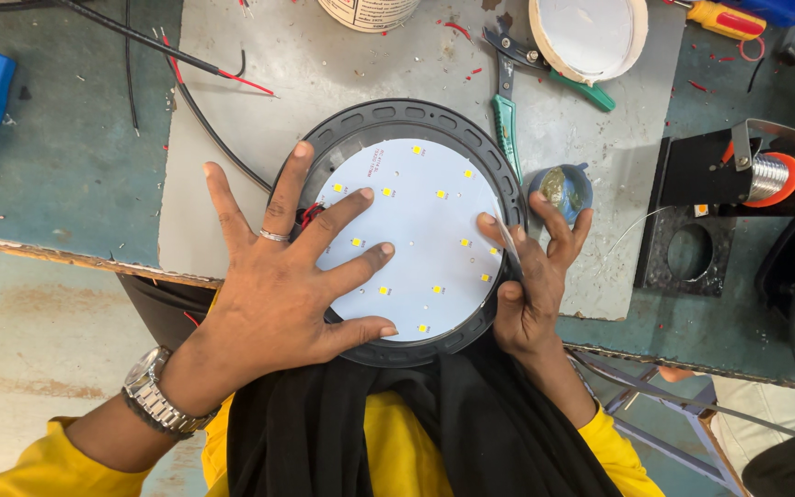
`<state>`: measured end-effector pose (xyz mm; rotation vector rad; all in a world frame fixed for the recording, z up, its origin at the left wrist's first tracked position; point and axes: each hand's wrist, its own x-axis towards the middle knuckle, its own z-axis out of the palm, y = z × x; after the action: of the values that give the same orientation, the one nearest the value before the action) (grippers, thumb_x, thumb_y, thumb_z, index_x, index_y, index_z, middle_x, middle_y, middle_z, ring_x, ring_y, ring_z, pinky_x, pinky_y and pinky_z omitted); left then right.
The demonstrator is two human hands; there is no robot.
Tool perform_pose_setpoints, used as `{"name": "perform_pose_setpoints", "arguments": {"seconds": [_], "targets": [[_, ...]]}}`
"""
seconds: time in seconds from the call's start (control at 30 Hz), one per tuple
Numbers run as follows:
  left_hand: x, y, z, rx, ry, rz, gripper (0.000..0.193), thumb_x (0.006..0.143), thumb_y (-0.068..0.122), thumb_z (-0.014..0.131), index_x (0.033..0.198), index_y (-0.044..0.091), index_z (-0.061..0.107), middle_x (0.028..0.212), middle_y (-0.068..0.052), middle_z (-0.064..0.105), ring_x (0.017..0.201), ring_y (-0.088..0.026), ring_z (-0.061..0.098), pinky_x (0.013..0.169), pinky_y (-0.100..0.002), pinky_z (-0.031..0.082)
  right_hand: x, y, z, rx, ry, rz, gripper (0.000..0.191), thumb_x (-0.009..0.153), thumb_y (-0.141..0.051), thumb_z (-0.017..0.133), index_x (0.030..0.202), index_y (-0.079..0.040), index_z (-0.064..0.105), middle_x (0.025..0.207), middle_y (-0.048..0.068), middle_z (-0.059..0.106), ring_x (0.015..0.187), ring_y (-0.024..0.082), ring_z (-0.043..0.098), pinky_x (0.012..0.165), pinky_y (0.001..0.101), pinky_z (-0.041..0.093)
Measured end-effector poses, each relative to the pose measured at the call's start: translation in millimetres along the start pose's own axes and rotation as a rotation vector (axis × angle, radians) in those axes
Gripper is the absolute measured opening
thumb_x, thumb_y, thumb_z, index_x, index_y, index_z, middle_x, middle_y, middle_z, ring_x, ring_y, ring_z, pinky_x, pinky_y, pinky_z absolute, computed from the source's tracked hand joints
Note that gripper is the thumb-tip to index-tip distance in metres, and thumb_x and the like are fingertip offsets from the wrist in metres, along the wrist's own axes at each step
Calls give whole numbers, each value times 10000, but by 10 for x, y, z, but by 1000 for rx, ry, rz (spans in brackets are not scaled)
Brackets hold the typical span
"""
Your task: The person applies a white paste to the interior of a circular plastic housing and to the back of a round LED panel using a small metal spatula. They then place the LED panel into the housing, press it down, and use pliers to trim a wire protruding from the edge.
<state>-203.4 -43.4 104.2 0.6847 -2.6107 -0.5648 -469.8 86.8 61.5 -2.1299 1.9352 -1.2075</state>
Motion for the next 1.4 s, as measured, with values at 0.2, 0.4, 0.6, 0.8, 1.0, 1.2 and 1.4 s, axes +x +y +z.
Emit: {"name": "perform_pose_setpoints", "arguments": {"seconds": [0.2,0.4,0.6,0.8,1.0,1.2,1.4], "targets": [[-3,-2,-7,-12,8,1,645,786,741,685,1175,234,769,1532,-92,507,1537,-485,48,986,-904,-131,9,4,-10,-27,1,-19,494,1161,-453,316,1551,-164,407,1278,41,750,1530,294,393,1287,565,-39],[-15,-12,6,-15,6,7,635,794,734,702,1176,231,772,1540,-98,508,1538,-491,52,984,-907,-127,4,10,-15,-20,4,-19,489,1164,-446,317,1562,-171,386,1266,43,756,1530,287,393,1287,561,-48],[-55,-7,2,-13,3,14,632,799,729,717,1194,239,772,1553,-103,501,1535,-504,56,982,-907,-125,-39,-8,-18,-24,6,-27,494,1170,-446,313,1573,-167,380,1284,49,756,1547,289,385,1284,555,-55],[-90,36,-14,3,-15,14,655,799,750,703,1207,243,770,1561,-98,496,1536,-511,53,984,-909,-130,-86,-39,-34,-48,1,-23,501,1175,-441,302,1575,-151,383,1285,36,767,1552,289,376,1281,554,-65],[-112,74,-12,17,-23,11,676,801,773,683,1228,256,767,1567,-88,496,1541,-501,50,985,-911,-130,-104,-56,-45,-16,8,-14,508,1172,-446,303,1572,-146,393,1307,36,749,1566,305,344,1280,548,-70],[-107,84,-4,28,-18,16,685,806,786,673,1243,267,767,1571,-88,497,1540,-500,50,983,-914,-125,-107,-49,-61,-10,-4,4,526,1170,-466,294,1577,-149,398,1342,28,736,1576,312,327,1279,544,-81],[-98,70,19,31,-2,27,670,819,782,683,1237,265,772,1559,-78,512,1541,-501,77,993,-914,-117,-99,-49,-67,-28,-10,12,521,1172,-468,280,1572,-159,405,1340,4,744,1574,294,327,1277,547,-83]]}}
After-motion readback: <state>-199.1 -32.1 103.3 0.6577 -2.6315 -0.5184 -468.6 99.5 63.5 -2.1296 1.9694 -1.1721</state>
